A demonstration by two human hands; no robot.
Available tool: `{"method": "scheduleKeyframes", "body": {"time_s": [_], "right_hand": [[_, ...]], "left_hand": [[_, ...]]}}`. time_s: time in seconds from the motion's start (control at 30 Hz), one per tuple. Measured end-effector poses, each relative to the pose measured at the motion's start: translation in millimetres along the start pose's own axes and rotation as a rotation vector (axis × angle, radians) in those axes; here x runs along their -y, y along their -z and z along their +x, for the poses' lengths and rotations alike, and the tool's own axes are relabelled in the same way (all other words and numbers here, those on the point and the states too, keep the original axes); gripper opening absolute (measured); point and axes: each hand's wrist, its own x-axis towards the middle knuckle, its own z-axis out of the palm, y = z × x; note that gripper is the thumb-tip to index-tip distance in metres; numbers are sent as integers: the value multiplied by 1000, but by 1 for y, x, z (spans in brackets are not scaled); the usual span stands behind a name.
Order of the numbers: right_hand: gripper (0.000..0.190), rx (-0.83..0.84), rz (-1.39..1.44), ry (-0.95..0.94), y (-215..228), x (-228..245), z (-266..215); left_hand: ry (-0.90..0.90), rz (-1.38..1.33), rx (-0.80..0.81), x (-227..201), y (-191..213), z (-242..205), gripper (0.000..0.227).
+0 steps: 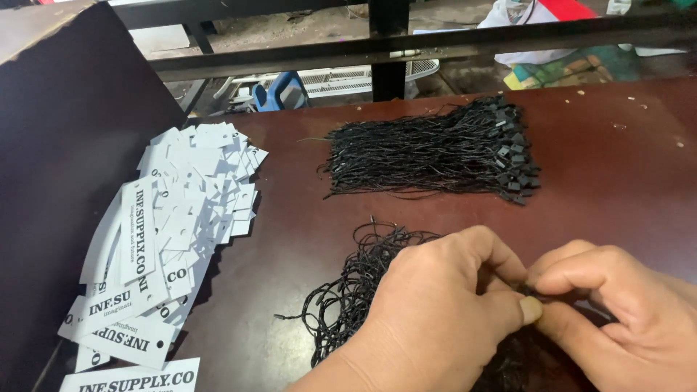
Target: Organizing tangled string tags by picking them individually and laying them out neatly in a row on a table.
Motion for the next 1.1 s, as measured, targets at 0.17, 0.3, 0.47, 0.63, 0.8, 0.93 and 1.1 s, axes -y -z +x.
{"method": "scheduleKeyframes", "body": {"time_s": [0.17,0.3,0.47,0.63,0.8,0.93,1.1], "right_hand": [[13,61,-120,-14,3,-10,-1],[20,195,64,-74,-1,-39,-2],[21,162,-58,-84,1,-17,-2],[3,21,-20,203,3,22,14],[22,-64,-83,302,4,27,13],[33,-106,-138,323,11,43,15],[30,51,4,381,18,41,31]], "left_hand": [[-3,-72,-5,2,0,-3,13],[-21,-56,-10,5,-3,0,7],[-82,-31,-64,10,-6,-1,6],[-136,-128,-249,27,-12,4,12],[-352,-102,-494,28,-4,-2,11],[-120,-194,-314,5,3,-17,16],[-102,-618,-251,4,-2,-13,31]]}}
